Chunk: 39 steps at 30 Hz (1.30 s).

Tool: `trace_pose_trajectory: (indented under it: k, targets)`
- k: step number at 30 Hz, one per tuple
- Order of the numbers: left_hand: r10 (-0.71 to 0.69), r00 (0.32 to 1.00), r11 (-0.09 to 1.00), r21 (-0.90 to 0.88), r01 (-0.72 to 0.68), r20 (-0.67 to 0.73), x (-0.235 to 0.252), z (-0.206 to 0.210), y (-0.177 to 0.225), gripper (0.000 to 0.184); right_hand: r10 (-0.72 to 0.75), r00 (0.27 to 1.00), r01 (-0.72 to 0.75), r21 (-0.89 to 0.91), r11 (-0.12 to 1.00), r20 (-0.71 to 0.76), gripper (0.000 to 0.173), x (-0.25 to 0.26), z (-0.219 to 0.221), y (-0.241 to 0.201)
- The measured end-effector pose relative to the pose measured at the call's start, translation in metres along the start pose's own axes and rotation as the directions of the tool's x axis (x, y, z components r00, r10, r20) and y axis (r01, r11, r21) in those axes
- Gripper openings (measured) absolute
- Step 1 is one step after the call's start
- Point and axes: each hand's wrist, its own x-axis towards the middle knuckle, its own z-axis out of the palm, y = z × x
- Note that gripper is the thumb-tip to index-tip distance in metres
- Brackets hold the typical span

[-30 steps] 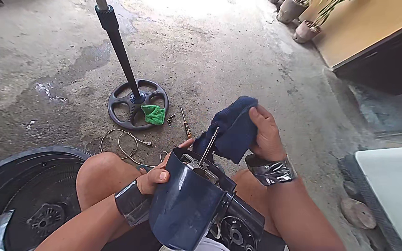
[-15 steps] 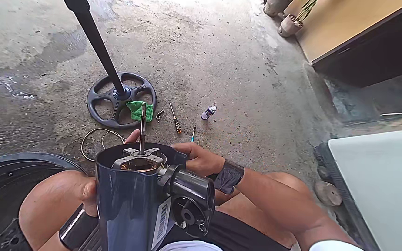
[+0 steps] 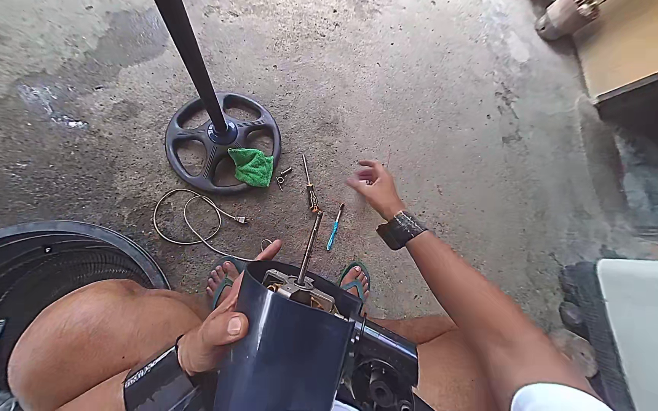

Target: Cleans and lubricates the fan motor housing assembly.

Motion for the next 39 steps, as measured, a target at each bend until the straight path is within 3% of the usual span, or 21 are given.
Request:
trace_pose_trajectory:
  k: [1, 3, 6, 8, 11, 15, 18, 21, 24, 27, 29, 31, 34, 36, 39]
  targets:
    - [0.005, 1.0, 1.0, 0.016, -0.005, -0.017, -0.002, -0.003, -0.003, 0.101, 0.096, 0.974, -0.119, -0.107, 0.987, -0.203, 0.078, 0.021, -0.01, 0.028]
    - [0.001, 0.998, 0.998, 0.057, 0.003, -0.066, -0.006, -0.005, -0.007, 0.103, 0.243, 0.878, -0.338, -0.174, 0.925, -0.412, 0.103, 0.046, -0.023, 0.072]
    - [-0.009, 0.994, 0.994, 0.109, 0.021, -0.109, -0.008, -0.006, -0.008, 0.105, 0.341, 0.84, -0.457, -0.213, 0.864, -0.421, 0.121, 0.061, -0.016, 0.107]
    - [-0.017, 0.992, 0.993, 0.11, 0.032, -0.129, -0.01, -0.007, -0.009, 0.105, 0.37, 0.844, -0.462, -0.178, 0.869, -0.388, 0.119, 0.065, -0.004, 0.12]
    - [-0.022, 0.987, 0.991, 0.129, 0.043, -0.158, -0.011, -0.005, -0.007, 0.108, 0.415, 0.82, -0.497, -0.132, 0.858, -0.394, 0.088, 0.069, 0.012, 0.123]
    - [-0.023, 0.986, 0.992, 0.12, 0.044, -0.166, -0.011, -0.005, -0.005, 0.109, 0.409, 0.808, -0.486, -0.087, 0.87, -0.424, 0.082, 0.069, 0.02, 0.126]
    - [0.0, 0.989, 0.995, 0.098, 0.015, -0.148, -0.011, -0.005, -0.003, 0.107, 0.3, 0.849, -0.316, 0.035, 0.948, -0.435, 0.079, 0.066, 0.007, 0.121]
    - [0.01, 0.987, 0.996, 0.091, 0.004, -0.158, -0.008, -0.003, -0.003, 0.106, 0.071, 0.91, 0.01, 0.192, 0.981, -0.408, 0.065, 0.066, -0.041, 0.085]
    - [-0.013, 0.98, 0.997, 0.073, 0.028, -0.196, -0.006, 0.002, -0.007, 0.105, -0.215, 0.921, 0.342, 0.411, 0.845, -0.324, 0.064, 0.048, -0.1, 0.009]
    - [-0.061, 0.967, 0.991, 0.104, 0.09, -0.249, -0.003, 0.007, -0.012, 0.107, -0.399, 0.89, 0.453, 0.54, 0.71, -0.221, 0.068, 0.001, -0.143, -0.08]
    - [-0.095, 0.957, 0.979, 0.149, 0.14, -0.275, 0.0, 0.011, -0.014, 0.109, -0.486, 0.864, 0.459, 0.598, 0.657, -0.13, 0.065, -0.039, -0.156, -0.116]
    - [-0.133, 0.948, 0.971, 0.152, 0.183, -0.289, 0.002, 0.014, -0.015, 0.113, -0.535, 0.844, 0.454, 0.58, 0.677, -0.037, 0.069, -0.08, -0.152, -0.135]
    - [-0.169, 0.937, 0.967, 0.134, 0.218, -0.306, -0.001, 0.018, -0.016, 0.114, -0.596, 0.8, 0.55, 0.314, 0.773, 0.066, 0.067, -0.134, -0.12, -0.142]
    - [-0.18, 0.934, 0.965, 0.128, 0.228, -0.309, -0.004, 0.017, -0.017, 0.111, -0.645, 0.753, 0.618, 0.197, 0.761, 0.128, 0.069, -0.151, -0.099, -0.14]
    - [-0.168, 0.934, 0.967, 0.133, 0.219, -0.315, -0.007, 0.012, -0.019, 0.109, -0.698, 0.659, 0.672, 0.198, 0.714, 0.28, 0.076, -0.156, -0.085, -0.132]
